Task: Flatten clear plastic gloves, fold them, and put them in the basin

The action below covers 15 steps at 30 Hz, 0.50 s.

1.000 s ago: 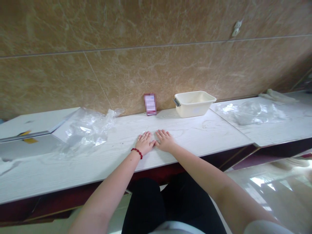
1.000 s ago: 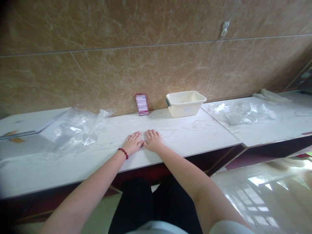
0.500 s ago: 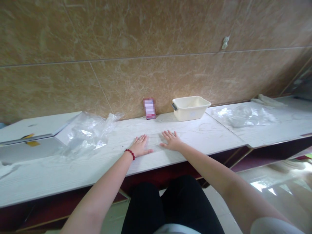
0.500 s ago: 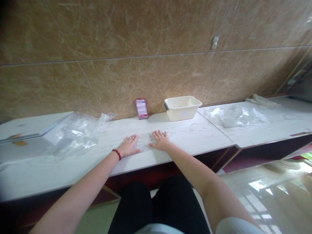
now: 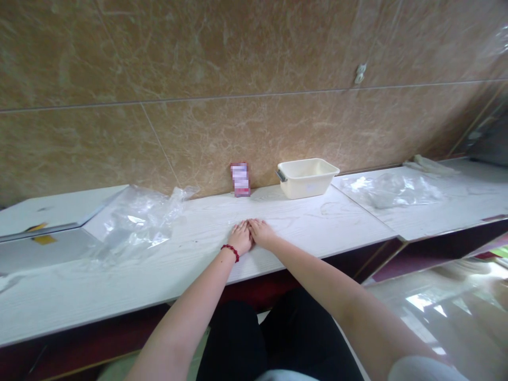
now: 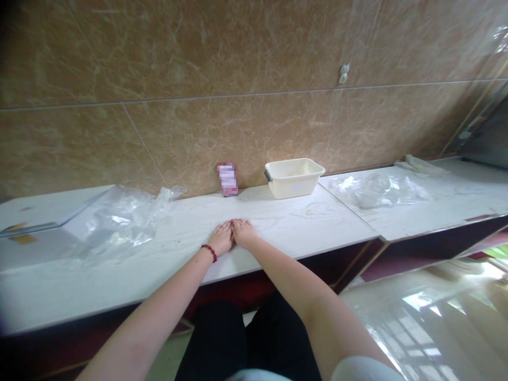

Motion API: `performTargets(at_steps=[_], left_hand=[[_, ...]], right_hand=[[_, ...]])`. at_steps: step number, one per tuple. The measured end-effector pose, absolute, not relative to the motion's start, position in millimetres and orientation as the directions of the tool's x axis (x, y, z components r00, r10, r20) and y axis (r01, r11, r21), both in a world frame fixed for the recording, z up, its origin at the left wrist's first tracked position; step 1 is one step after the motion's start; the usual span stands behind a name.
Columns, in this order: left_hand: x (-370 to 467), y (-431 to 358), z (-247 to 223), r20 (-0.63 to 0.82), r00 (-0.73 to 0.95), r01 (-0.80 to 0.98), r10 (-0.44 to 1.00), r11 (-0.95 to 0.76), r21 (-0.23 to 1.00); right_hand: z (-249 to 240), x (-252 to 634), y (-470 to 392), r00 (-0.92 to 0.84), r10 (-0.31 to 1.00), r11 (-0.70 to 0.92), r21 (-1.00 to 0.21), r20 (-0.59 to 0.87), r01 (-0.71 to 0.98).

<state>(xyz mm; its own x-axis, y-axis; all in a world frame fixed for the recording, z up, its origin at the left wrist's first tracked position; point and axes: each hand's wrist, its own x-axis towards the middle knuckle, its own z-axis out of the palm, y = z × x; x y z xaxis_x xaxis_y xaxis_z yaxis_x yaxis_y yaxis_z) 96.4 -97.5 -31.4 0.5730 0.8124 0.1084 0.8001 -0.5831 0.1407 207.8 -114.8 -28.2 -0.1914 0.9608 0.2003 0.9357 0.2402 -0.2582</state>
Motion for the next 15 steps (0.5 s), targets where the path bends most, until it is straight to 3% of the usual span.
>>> performTargets(at_steps=[5, 11, 15], left_hand=[[86, -97, -38, 0.128, 0.534, 0.83, 0.836, -0.547, 0.109], [62, -92, -35, 0.084, 0.572, 0.813, 0.816, -0.578, 0.075], [40, -86, -31, 0.033, 0.606, 0.787, 0.794, -0.606, 0.113]], right_hand=[[-39, 224, -118, -0.137, 0.968, 0.171, -0.154, 0.21, 0.973], [-39, 246, -118, -0.084, 0.985, 0.107, -0.15, 0.15, 0.983], [-31, 264, -124, -0.132, 0.966, 0.173, -0.176, 0.22, 0.969]])
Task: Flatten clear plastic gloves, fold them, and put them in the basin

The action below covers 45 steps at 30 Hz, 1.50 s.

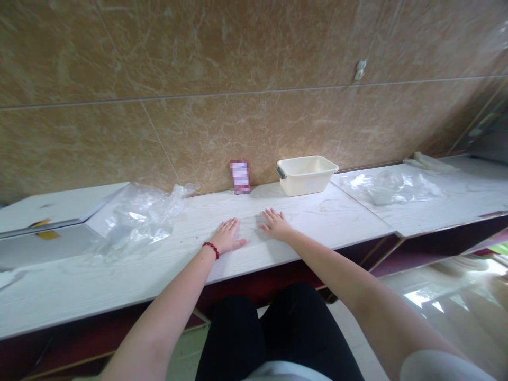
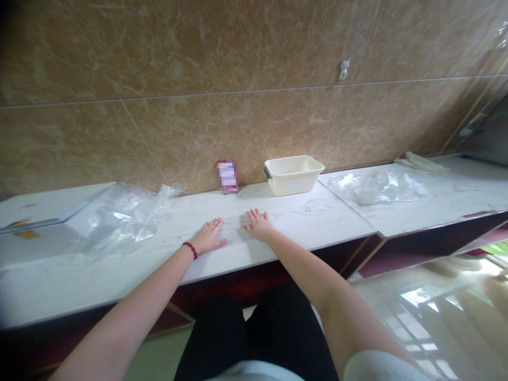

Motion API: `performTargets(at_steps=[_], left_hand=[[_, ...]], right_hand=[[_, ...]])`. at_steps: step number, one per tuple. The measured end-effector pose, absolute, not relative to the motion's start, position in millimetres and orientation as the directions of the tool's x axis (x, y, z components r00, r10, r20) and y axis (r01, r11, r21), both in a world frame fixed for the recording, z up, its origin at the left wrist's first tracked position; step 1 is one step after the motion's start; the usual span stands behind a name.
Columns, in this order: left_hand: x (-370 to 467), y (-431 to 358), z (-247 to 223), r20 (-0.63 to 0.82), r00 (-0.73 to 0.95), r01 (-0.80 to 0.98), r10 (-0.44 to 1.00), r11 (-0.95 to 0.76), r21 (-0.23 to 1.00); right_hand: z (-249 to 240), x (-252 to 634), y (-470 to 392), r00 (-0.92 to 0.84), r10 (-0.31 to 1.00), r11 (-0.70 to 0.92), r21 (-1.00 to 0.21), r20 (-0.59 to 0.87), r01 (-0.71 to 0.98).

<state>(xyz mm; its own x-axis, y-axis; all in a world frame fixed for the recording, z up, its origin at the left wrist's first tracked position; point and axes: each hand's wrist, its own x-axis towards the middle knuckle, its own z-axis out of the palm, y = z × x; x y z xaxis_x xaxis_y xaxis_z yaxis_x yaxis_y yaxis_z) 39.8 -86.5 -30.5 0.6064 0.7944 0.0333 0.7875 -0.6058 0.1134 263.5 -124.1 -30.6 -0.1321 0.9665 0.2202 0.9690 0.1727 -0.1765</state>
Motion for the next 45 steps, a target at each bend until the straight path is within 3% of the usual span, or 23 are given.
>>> performTargets(at_steps=[4, 9, 16, 27, 35, 39, 42, 45], left_hand=[[24, -91, -24, 0.065, 0.557, 0.812, 0.828, -0.559, 0.166], [34, -118, -18, 0.057, 0.675, 0.716, 0.735, -0.672, 0.188], [66, -152, -22, 0.067, 0.72, 0.667, 0.691, -0.716, 0.206], [72, -160, -23, 0.115, 0.675, 0.693, 0.729, -0.679, 0.241], [98, -157, -22, 0.218, 0.576, 0.771, 0.788, -0.612, 0.175], [113, -149, -14, 0.202, 0.593, 0.765, 0.78, -0.623, 0.16], [115, -141, 2, 0.119, 0.603, 0.751, 0.789, -0.611, 0.251], [109, -131, 27, 0.017, 0.618, 0.697, 0.786, -0.557, 0.452]], right_hand=[[-10, 286, -141, -0.361, 0.861, 0.424, -0.115, 0.358, 0.898], [10, 300, -159, -0.679, 0.668, 0.679, 0.124, 0.305, 0.724], [13, 294, -159, -0.783, 0.589, 0.721, 0.307, 0.202, 0.621], [14, 290, -157, -0.81, 0.559, 0.713, 0.395, 0.178, 0.579], [28, 291, -153, -0.81, 0.547, 0.712, 0.391, 0.212, 0.584], [40, 292, -151, -0.815, 0.532, 0.727, 0.371, 0.229, 0.578], [50, 295, -150, -0.793, 0.533, 0.761, 0.242, 0.295, 0.602], [59, 302, -146, -0.662, 0.599, 0.746, -0.013, 0.45, 0.666]])
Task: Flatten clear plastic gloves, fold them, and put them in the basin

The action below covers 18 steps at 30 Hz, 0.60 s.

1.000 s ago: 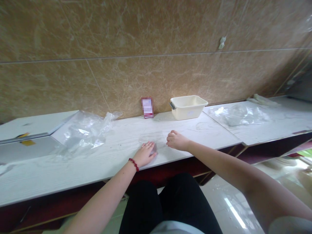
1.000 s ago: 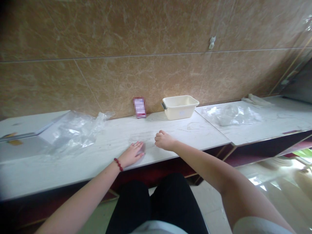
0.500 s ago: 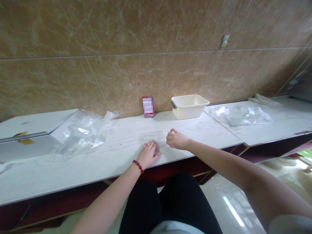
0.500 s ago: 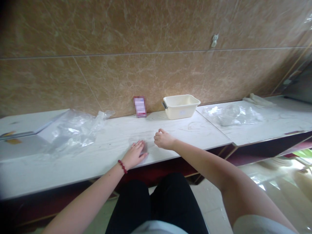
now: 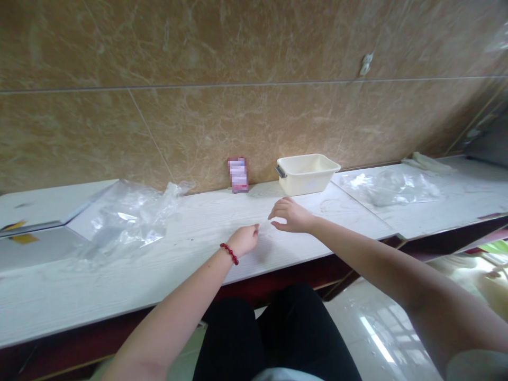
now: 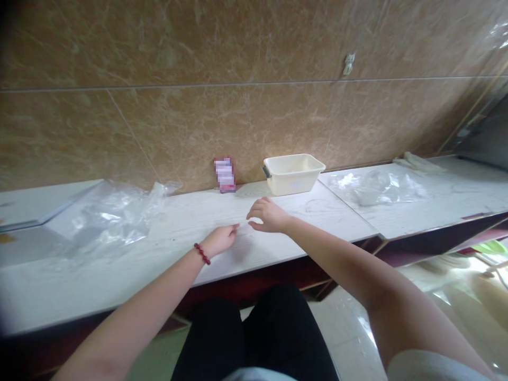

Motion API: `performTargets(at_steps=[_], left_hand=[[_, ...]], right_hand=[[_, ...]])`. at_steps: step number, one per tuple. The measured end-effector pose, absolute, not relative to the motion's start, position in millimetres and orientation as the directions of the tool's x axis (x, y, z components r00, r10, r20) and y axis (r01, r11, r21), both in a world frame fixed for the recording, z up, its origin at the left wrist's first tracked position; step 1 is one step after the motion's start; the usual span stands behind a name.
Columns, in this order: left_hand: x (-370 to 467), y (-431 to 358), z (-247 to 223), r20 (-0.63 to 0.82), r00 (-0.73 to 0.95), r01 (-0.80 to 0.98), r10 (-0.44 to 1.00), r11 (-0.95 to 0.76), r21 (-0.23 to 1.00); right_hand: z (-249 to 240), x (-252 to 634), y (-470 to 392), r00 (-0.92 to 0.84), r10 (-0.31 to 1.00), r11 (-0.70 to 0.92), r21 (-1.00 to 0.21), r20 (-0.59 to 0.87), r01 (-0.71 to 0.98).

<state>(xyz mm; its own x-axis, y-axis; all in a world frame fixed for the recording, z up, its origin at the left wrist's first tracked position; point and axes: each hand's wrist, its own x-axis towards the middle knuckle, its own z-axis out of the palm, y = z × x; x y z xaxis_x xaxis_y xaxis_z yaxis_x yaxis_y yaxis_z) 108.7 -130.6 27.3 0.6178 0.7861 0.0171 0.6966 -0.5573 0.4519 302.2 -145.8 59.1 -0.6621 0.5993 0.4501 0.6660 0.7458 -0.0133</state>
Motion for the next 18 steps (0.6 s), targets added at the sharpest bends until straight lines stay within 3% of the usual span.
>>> performTargets(at_steps=[2, 5, 7, 10, 12, 14, 18], left_hand=[[102, -123, 47, -0.099, 0.632, 0.649, 0.769, -0.455, 0.61], [89, -113, 75, -0.249, 0.697, 0.431, 0.672, -0.116, 0.895], [80, -107, 89, -0.301, 0.742, 0.255, 0.599, 0.163, 0.953], [69, -96, 98, -0.279, 0.779, 0.034, 0.561, 0.406, 0.913], [62, -86, 93, -0.263, 0.767, -0.065, 0.585, 0.479, 0.875], [57, -74, 81, -0.258, 0.741, -0.132, 0.62, 0.511, 0.849], [49, -50, 45, -0.285, 0.672, -0.203, 0.684, 0.539, 0.817]], right_hand=[[62, 308, -139, -0.51, 0.668, 0.696, -0.213, 0.541, 0.686], [57, 313, -121, -0.258, 0.793, 0.572, -0.528, 0.552, 0.628], [50, 312, -106, -0.121, 0.888, 0.441, -0.746, 0.444, 0.498], [38, 302, -85, -0.064, 0.987, 0.159, -0.971, 0.149, 0.179], [33, 292, -74, -0.145, 0.987, -0.077, -0.996, -0.071, -0.033], [31, 280, -66, -0.291, 0.927, -0.295, -0.94, -0.237, -0.173], [27, 259, -57, -0.478, 0.789, -0.542, -0.802, -0.385, -0.249]])
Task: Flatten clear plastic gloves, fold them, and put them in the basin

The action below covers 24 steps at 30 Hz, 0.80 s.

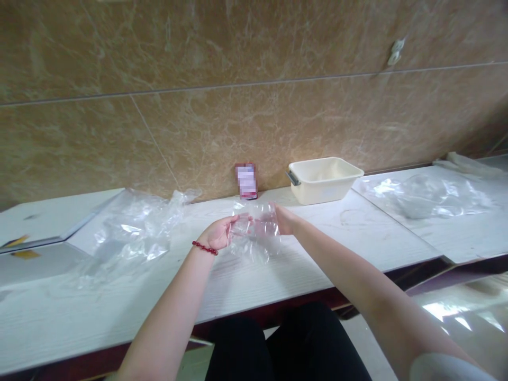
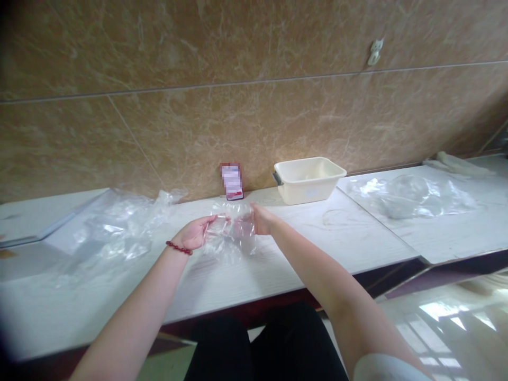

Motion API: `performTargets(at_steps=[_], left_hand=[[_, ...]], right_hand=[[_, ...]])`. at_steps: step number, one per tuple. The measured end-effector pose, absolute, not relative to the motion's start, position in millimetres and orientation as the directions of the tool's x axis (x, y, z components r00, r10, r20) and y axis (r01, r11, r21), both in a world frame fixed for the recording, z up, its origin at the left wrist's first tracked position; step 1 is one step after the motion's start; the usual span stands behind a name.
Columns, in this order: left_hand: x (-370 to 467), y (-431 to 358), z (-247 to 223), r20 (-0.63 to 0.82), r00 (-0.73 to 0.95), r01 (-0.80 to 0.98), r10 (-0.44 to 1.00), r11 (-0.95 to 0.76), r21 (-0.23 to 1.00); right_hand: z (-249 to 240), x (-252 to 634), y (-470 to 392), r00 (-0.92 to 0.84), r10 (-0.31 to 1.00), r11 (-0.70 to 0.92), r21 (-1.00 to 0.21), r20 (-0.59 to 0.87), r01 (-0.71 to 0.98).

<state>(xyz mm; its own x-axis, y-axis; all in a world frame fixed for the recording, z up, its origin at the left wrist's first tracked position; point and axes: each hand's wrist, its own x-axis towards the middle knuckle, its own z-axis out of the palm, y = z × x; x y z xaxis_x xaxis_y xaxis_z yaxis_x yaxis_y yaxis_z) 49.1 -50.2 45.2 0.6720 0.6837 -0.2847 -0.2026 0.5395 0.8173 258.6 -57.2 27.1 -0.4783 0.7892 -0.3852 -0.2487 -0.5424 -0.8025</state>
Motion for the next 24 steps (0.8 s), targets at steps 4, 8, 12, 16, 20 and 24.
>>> performTargets(at_steps=[4, 8, 12, 16, 20, 24], left_hand=[[43, -34, 11, -0.336, 0.603, -0.257, 0.724, 0.575, 0.777], [40, -23, -9, -0.347, 0.561, -0.277, 0.752, 0.566, 0.777], [39, -14, -15, -0.341, 0.531, -0.283, 0.776, 0.542, 0.792], [39, -10, -15, -0.341, 0.521, -0.292, 0.782, 0.539, 0.79], [38, -12, -15, -0.28, 0.529, -0.3, 0.801, 0.486, 0.821], [38, -15, -13, -0.262, 0.539, -0.264, 0.8, 0.456, 0.85]], right_hand=[[15, 250, -51, -0.558, 0.744, -0.592, -0.75, -0.367, -0.296], [2, 252, -48, -0.553, 0.758, -0.573, -0.759, -0.346, -0.31], [-6, 254, -46, -0.464, 0.835, -0.447, -0.856, -0.296, -0.259], [-13, 251, -44, -0.377, 0.875, -0.403, -0.887, -0.303, -0.224], [-15, 250, -42, -0.346, 0.894, -0.372, -0.9, -0.284, -0.225], [-15, 250, -42, -0.325, 0.905, -0.353, -0.913, -0.276, -0.206]])
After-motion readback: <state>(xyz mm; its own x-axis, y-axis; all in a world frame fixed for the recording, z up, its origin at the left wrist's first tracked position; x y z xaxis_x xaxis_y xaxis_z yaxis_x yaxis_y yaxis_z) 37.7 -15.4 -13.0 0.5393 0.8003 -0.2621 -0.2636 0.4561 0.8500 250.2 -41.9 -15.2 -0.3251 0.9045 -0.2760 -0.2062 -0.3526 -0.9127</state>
